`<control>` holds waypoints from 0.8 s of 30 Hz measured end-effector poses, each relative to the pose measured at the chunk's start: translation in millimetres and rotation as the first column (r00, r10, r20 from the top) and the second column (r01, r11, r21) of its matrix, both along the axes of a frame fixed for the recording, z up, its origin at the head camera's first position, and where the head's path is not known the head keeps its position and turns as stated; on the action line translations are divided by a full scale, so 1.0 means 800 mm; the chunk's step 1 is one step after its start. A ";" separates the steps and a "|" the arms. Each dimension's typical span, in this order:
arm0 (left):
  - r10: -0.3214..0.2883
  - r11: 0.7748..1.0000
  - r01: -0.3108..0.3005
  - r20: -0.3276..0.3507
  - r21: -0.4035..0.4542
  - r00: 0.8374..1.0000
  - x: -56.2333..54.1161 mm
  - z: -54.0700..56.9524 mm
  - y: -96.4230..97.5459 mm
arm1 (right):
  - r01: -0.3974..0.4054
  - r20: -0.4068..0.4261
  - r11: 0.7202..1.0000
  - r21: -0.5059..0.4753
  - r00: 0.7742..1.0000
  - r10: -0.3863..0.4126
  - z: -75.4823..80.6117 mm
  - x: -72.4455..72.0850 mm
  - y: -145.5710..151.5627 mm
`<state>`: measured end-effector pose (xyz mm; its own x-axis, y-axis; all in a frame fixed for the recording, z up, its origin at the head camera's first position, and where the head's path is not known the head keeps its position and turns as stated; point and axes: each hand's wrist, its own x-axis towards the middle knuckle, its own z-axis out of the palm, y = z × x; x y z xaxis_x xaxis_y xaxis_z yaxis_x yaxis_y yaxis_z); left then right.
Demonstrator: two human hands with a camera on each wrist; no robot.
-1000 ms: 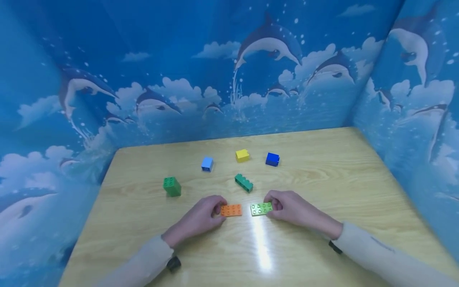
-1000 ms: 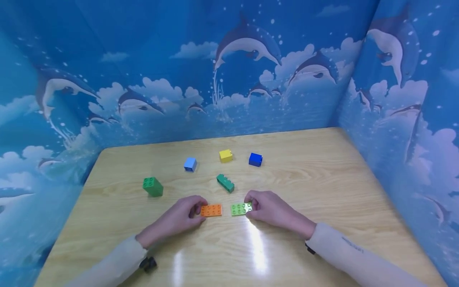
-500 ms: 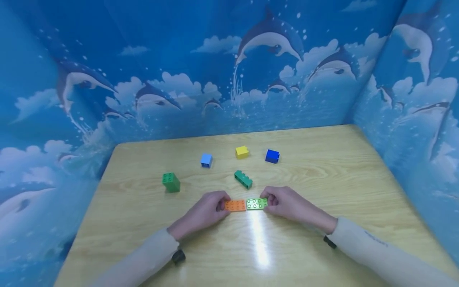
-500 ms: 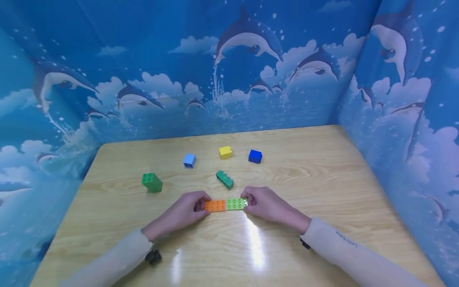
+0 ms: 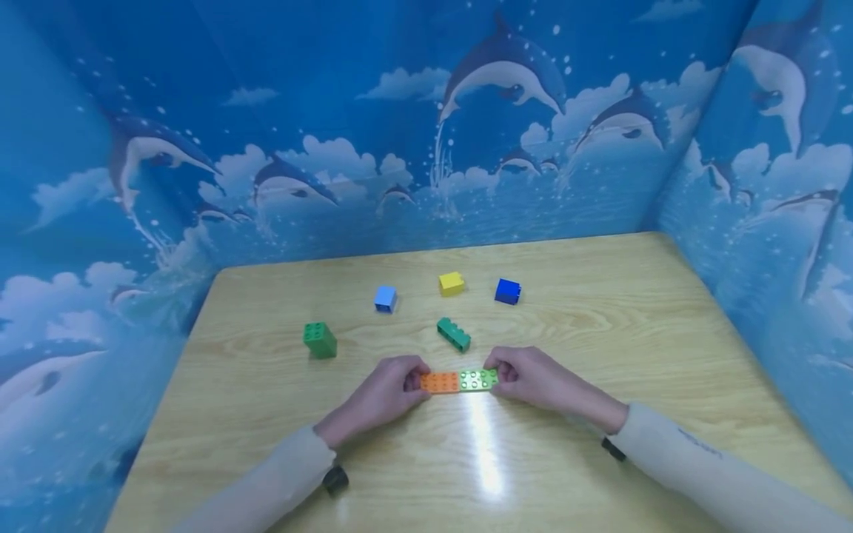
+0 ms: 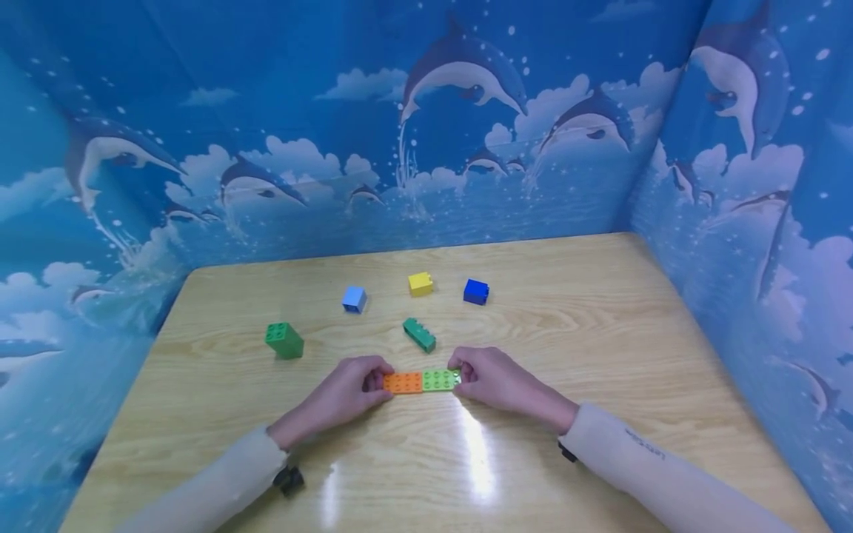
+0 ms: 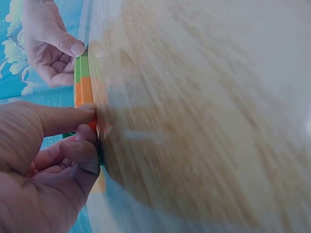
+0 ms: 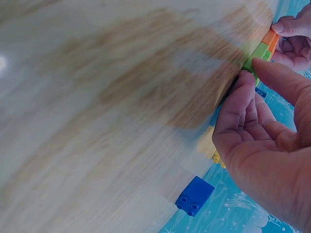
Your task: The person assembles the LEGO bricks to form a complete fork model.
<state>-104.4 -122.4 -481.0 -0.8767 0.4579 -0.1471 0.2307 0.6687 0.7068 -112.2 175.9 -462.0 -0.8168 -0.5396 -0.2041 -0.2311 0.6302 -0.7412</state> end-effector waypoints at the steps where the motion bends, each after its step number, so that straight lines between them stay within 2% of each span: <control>1: 0.001 1.000 -0.001 0.003 0.002 1.000 0.000 -0.001 0.001 | 0.003 0.002 1.000 0.006 1.000 -0.003 -0.001 0.000 0.001; 13: 0.000 1.000 0.001 0.032 -0.018 0.999 -0.003 0.005 0.001 | -0.027 -0.021 1.000 -0.006 0.999 0.027 0.000 -0.003 0.001; 24: 0.024 1.000 -0.024 0.099 0.001 0.995 -0.003 0.005 -0.002 | -0.032 0.022 0.997 0.068 0.999 0.030 0.008 -0.011 -0.002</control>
<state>-106.6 -124.1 -477.4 -0.8686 0.4375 -0.2327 0.1438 0.6720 0.7265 -120.9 174.4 -455.8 -0.7950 -0.5489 -0.2582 -0.2361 0.6720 -0.7019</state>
